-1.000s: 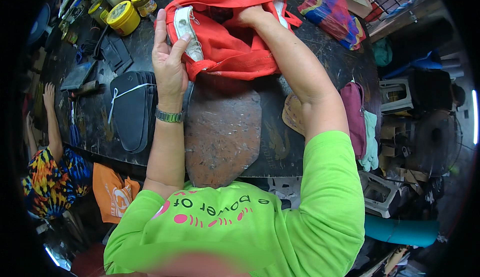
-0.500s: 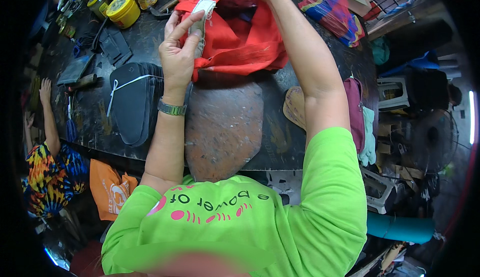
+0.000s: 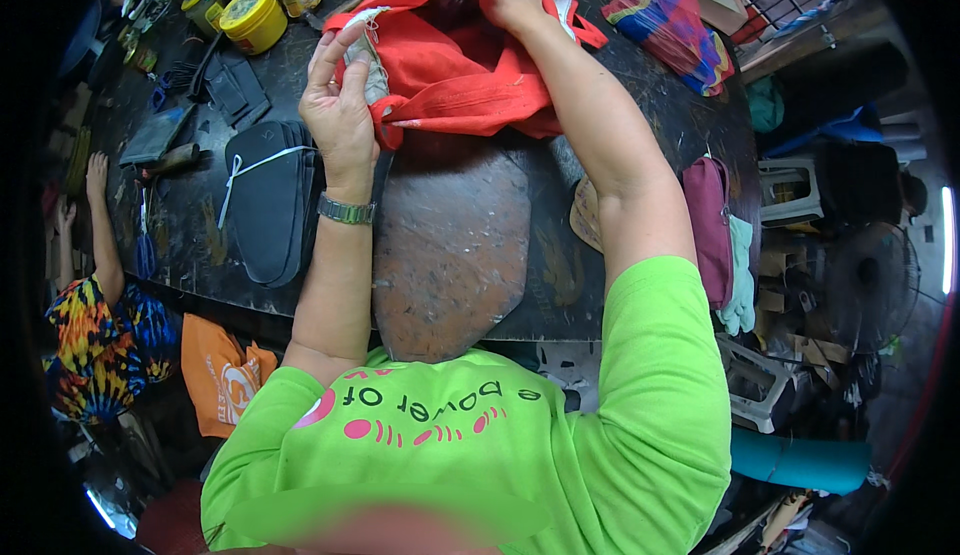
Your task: The person stacks black shoe insoles on a workbench, aligns them, and ties the stack with a white string. They then place the tied bundle into a red bag along with other items.
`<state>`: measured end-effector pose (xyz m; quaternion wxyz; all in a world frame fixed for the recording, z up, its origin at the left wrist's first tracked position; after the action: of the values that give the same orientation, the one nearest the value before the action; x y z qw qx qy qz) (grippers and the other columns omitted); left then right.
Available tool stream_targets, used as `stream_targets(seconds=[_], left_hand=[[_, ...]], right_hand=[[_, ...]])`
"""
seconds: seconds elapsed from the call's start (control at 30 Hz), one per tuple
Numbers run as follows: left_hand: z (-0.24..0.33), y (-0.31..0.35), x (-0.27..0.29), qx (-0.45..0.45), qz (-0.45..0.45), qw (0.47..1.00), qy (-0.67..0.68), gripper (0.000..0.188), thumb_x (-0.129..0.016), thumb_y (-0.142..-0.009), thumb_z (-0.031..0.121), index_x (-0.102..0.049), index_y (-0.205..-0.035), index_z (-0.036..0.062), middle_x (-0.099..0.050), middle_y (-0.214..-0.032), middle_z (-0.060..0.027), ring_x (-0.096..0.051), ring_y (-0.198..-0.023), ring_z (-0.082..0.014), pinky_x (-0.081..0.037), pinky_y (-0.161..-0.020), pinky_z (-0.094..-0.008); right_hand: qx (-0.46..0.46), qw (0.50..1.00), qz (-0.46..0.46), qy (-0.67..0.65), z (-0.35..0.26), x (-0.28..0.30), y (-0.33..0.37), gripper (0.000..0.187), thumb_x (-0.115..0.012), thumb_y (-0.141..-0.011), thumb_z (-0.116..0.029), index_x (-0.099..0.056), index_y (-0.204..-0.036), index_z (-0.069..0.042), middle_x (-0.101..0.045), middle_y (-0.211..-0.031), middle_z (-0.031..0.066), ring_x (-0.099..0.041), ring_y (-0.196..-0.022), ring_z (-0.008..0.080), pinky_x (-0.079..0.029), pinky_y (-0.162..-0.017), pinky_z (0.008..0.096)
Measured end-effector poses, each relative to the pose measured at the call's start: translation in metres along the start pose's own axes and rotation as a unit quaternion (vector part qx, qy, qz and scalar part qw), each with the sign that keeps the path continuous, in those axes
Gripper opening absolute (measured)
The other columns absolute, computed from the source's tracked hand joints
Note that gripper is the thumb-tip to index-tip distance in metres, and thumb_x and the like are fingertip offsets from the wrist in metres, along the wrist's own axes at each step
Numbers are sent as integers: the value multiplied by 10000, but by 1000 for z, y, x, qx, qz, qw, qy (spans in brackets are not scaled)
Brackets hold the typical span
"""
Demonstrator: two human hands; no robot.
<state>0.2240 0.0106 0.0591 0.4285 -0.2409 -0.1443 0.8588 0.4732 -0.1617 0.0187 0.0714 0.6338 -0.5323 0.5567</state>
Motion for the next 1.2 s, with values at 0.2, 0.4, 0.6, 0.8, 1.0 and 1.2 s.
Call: stream_targets(seconds=[0.2,0.4,0.6,0.8,1.0,1.2], left_hand=[[0,0,-3,10,-5,1000,7,234,-668,-897,-12,-773,-1075,99,-546,-1296,-108,-536,-1224,-203,-424,-1029,-291],[4,0,-3,13,-11,1000,27,213,-677,-905,0,-769,-1074,91,-544,-1276,-87,-533,-1200,-184,-422,-1021,-279],[-7,-6,5,73,6,992,99,247,-664,-900,-26,-738,-1124,47,-546,-1275,-89,-547,-1212,-174,-444,-1026,-290],[-14,-7,5,121,8,982,142,276,-662,-884,-62,-707,-1148,5,-562,-1268,-75,-591,-1153,-166,-474,-1006,-279],[-9,-3,3,124,-18,977,174,279,-686,-869,-58,-714,-1136,17,-594,-1208,-53,-577,-1141,-146,-472,-986,-271],[-4,-4,3,113,-26,980,159,284,-693,-874,-22,-721,-1145,53,-584,-1245,-61,-563,-1149,-155,-453,-998,-282]], right_hand=[[-385,844,-80,-364,31,24,-17,292,-458,-1014,-247,-635,-1121,-40,-702,-1051,171,-689,-900,271,-586,-695,419],[-229,731,85,-637,-42,85,21,251,-477,-994,-133,-633,-1163,-31,-703,-1029,110,-664,-918,232,-558,-751,388],[41,947,255,-191,-137,207,134,321,-653,-892,-259,-658,-1086,-3,-673,-1022,193,-657,-895,350,-526,-812,396],[459,866,-8,-198,-244,182,227,293,-704,-665,-318,-517,-724,-100,-480,-708,14,-517,-620,173,-393,-534,305],[383,866,-219,-235,-260,126,245,279,-730,-694,-284,-525,-732,-99,-510,-794,60,-556,-773,252,-479,-676,395],[222,799,-421,-367,-243,156,207,408,-774,-849,-343,-667,-1082,-26,-659,-1043,142,-670,-843,312,-535,-704,384]])
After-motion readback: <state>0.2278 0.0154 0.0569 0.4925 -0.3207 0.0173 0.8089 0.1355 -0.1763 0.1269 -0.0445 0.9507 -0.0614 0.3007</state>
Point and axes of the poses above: each hand's wrist, its own y-axis away from the middle knuckle, its own x-axis out of the back of the hand, z = x × y, the point moved 4 cm from there along -y, towards the middle knuckle
